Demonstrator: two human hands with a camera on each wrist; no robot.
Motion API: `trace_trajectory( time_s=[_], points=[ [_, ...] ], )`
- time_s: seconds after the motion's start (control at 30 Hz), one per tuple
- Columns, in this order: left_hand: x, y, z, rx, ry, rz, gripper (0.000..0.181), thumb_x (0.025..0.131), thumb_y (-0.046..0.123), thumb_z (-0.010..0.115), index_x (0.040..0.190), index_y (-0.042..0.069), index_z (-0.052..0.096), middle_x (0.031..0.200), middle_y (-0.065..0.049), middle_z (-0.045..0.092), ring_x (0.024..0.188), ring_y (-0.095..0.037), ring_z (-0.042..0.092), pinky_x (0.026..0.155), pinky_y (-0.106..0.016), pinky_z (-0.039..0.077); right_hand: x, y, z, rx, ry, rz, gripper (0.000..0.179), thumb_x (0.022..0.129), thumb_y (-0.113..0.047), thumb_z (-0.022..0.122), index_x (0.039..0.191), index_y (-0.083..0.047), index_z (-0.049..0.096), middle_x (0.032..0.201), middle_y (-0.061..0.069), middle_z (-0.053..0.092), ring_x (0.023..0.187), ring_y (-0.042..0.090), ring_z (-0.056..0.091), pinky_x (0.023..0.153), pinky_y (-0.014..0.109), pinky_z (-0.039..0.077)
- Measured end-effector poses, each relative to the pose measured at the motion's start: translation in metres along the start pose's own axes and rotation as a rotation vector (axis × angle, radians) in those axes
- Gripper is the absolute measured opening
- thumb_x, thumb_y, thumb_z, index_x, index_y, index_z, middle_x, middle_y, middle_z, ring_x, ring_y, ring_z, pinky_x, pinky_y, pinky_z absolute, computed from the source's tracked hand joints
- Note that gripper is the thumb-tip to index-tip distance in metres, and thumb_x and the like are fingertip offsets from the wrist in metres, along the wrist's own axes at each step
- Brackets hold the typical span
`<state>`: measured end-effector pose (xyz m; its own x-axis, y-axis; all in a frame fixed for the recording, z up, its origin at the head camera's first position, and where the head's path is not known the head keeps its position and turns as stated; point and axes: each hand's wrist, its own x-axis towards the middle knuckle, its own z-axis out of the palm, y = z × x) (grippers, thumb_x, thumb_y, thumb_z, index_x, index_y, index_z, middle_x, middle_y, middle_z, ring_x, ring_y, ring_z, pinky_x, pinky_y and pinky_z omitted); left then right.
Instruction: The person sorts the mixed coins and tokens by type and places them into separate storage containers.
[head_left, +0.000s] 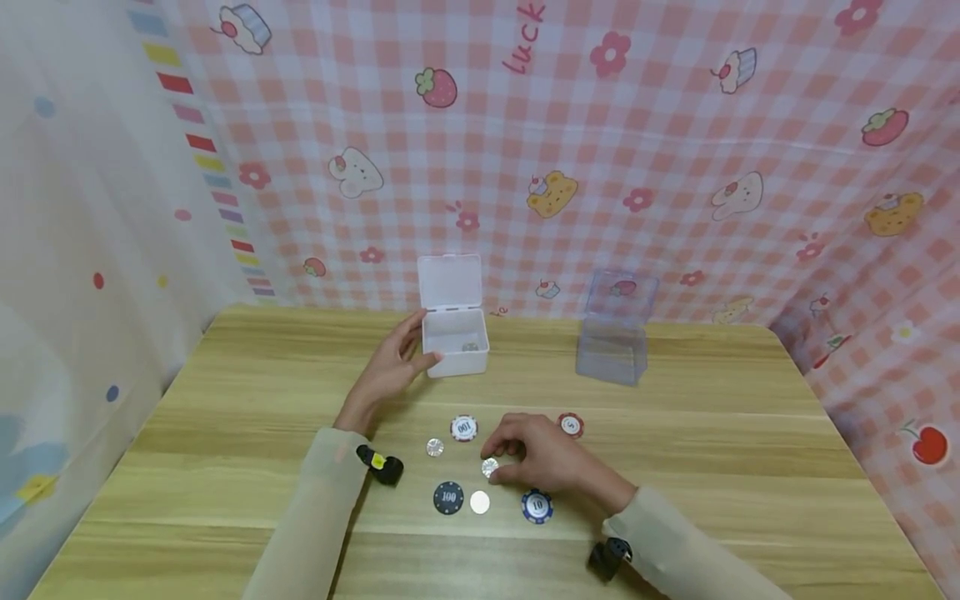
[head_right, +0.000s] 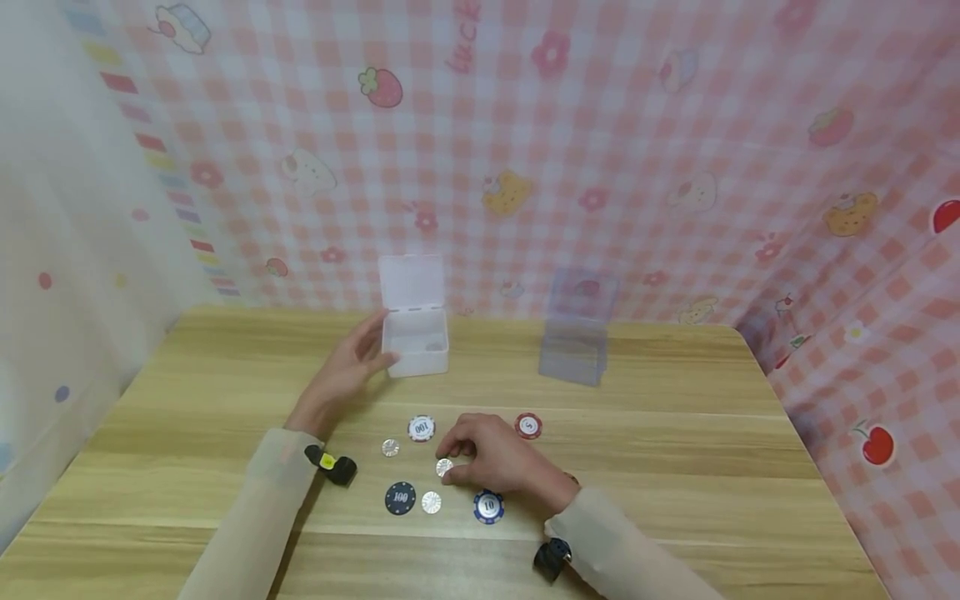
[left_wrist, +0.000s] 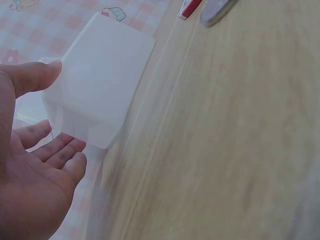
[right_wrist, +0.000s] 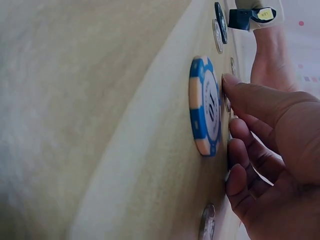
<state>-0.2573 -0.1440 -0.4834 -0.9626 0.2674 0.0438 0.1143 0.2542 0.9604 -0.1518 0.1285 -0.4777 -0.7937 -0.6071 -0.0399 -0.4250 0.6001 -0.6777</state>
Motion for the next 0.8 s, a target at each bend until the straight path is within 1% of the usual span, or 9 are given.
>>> trace_trajectory(
  time_s=[0.17,0.37,0.5,0.8],
  points=[
    [0.0004,-0.0014,0.0001,-0.002,0.0,0.009,0.078,0.099,0.011,0.067,0.163,0.011,0.024,0.163,-0.018,0.037,0.156,-0.035,0.028,0.131,-0.045,0.019,0.0001,-0.0023,0.0011,-0.012,0.002,0.03,0.018,0.083,-0.022,0.086,0.099,-0.025,0.079,0.091,-0.011,0.067,0.084,0.008,0.057,0.073,0.019,0.048],
    [0.0005,-0.0017,-0.0001,0.0,-0.001,0.014,0.078,0.098,0.011,0.068,0.163,0.011,0.024,0.163,-0.018,0.037,0.156,-0.034,0.029,0.131,-0.045,0.02,0.0018,-0.0029,0.0009,-0.026,0.011,0.008,0.018,0.082,-0.021,0.087,0.097,-0.024,0.078,0.089,-0.009,0.067,0.082,0.007,0.057,0.073,0.018,0.047],
    [0.0003,-0.0008,0.0001,-0.004,0.0,0.01,0.078,0.098,0.01,0.068,0.163,0.01,0.024,0.163,-0.018,0.037,0.156,-0.034,0.028,0.131,-0.045,0.02,0.0028,-0.0029,0.0014,-0.015,0.008,0.0,0.018,0.081,-0.02,0.088,0.095,-0.022,0.078,0.087,-0.007,0.066,0.08,0.008,0.056,0.071,0.019,0.046],
    [-0.0007,0.0002,-0.0005,-0.017,-0.003,0.003,0.079,0.098,0.012,0.068,0.163,0.011,0.024,0.163,-0.017,0.037,0.157,-0.033,0.027,0.131,-0.044,0.02,0.0048,-0.004,-0.0001,-0.008,-0.023,0.023,0.017,0.081,-0.022,0.088,0.092,-0.022,0.076,0.087,-0.007,0.064,0.08,0.008,0.055,0.072,0.02,0.046]
  ],
)
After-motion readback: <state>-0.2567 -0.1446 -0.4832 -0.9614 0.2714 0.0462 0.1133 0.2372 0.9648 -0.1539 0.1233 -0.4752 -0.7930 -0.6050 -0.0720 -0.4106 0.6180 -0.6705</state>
